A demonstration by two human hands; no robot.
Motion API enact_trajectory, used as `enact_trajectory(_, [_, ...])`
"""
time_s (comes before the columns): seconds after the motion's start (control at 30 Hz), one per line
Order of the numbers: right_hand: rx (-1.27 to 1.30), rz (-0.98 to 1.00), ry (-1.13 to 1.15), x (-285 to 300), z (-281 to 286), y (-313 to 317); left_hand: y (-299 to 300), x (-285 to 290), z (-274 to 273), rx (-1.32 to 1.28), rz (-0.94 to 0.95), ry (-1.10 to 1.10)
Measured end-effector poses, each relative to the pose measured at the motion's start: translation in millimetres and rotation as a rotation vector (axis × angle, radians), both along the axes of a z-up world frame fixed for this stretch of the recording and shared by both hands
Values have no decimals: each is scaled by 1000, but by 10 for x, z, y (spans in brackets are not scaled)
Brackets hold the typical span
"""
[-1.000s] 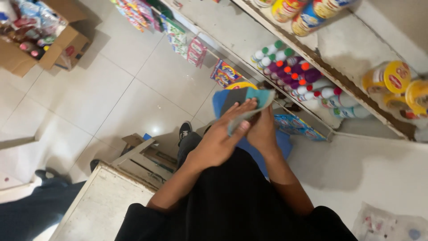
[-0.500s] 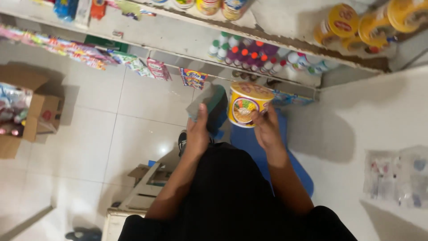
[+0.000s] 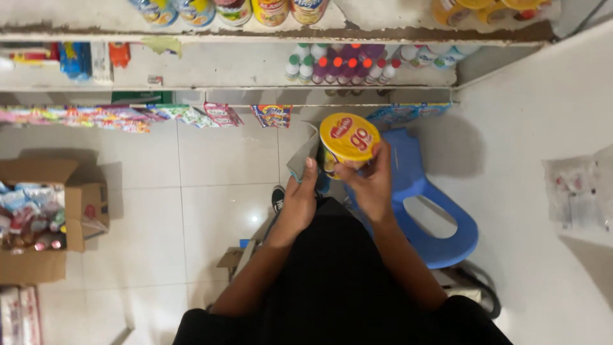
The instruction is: Wiping a cup of noodles with a cloth and placing it on a grocery store shelf.
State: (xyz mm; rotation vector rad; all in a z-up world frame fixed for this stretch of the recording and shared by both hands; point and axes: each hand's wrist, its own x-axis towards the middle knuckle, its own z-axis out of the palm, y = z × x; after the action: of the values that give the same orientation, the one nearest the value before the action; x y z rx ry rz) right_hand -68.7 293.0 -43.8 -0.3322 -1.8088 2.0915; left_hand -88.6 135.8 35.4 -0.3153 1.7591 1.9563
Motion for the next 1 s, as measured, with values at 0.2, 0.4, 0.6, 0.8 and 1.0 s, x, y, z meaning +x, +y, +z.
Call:
enact_trajectory(0.2, [249,-147,13,41,98,-70,-41,-84,22,32,-81,-20])
enact_trajectory(0.4, [15,-120,144,-182,124,318,110,-239,173,-6,17,-115])
enact_trajectory(0.6, [-18,-133,243,-789,23,1324,424,-289,-541,227,228,52])
enact_trajectory(0.8, [299,-298,259,-1784,217,2246,703,-532,-252,201,247,35])
enact_trajectory(1.0, [313,-208,260,-2585,-266,3070,772,-690,-593,167,211,-16])
